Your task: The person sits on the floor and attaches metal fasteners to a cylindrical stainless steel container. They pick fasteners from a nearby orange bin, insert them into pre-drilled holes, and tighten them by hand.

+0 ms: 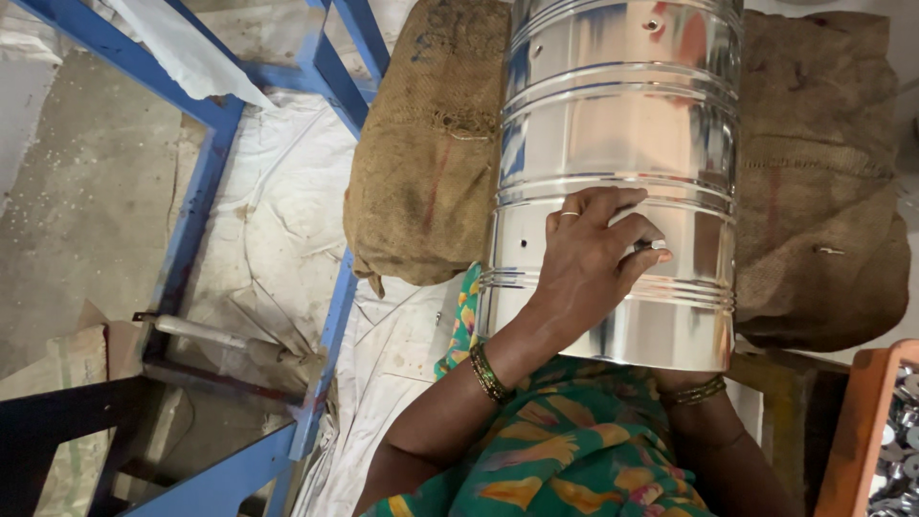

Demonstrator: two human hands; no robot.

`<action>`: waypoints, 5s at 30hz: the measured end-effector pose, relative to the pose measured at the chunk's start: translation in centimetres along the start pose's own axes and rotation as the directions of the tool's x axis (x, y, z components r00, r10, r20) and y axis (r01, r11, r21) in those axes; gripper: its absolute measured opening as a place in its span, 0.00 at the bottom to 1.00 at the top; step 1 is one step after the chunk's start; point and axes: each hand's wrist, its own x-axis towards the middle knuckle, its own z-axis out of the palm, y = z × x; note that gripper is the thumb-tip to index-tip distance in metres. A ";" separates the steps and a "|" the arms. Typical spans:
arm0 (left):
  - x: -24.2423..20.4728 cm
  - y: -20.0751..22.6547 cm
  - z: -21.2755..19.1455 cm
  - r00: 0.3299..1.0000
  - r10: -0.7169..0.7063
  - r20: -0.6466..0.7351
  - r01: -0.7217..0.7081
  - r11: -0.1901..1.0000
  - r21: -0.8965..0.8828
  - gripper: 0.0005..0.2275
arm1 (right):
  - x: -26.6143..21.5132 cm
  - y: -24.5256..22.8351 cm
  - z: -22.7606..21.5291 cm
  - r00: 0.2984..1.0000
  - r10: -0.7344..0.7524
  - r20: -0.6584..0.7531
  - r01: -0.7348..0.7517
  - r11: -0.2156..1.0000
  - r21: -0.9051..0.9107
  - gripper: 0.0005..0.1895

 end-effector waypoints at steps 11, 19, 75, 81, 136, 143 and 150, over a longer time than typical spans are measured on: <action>-0.1 -1.2 -2.7 1.000 0.015 -0.021 -0.017 0.996 -0.092 0.09 | -0.5 -0.3 -2.7 0.956 -0.072 0.286 0.201 -0.551 -0.810 0.20; -2.7 -6.9 -8.3 0.986 -0.167 -0.017 0.159 0.960 -0.228 0.13 | -5.7 2.0 1.0 0.834 -0.102 -0.542 -0.545 -0.004 -0.838 0.25; -2.3 2.9 -3.1 0.931 0.177 0.319 -0.218 0.971 0.098 0.22 | -19.0 -7.4 12.6 0.704 -0.709 -0.039 -0.558 -0.518 -0.649 0.31; -2.3 3.1 -3.1 0.945 0.121 0.304 -0.156 0.983 0.094 0.15 | -33.9 -17.1 3.4 0.347 -0.892 0.290 -0.530 -0.442 -0.724 0.15; -2.0 2.5 -2.3 0.969 0.128 0.211 -0.159 0.978 0.137 0.05 | -30.4 -14.6 6.4 0.157 -0.987 -0.017 -0.258 -0.025 -0.966 0.11; -2.0 2.8 -2.4 0.971 0.100 0.217 -0.127 0.985 0.116 0.05 | -30.4 -13.3 8.4 0.176 -0.977 -0.122 -0.065 0.112 -0.992 0.13; -2.0 2.8 -2.5 0.971 0.103 0.214 -0.130 0.985 0.116 0.05 | -29.3 -11.8 5.7 0.253 -0.945 -0.207 -0.674 -0.019 -0.738 0.15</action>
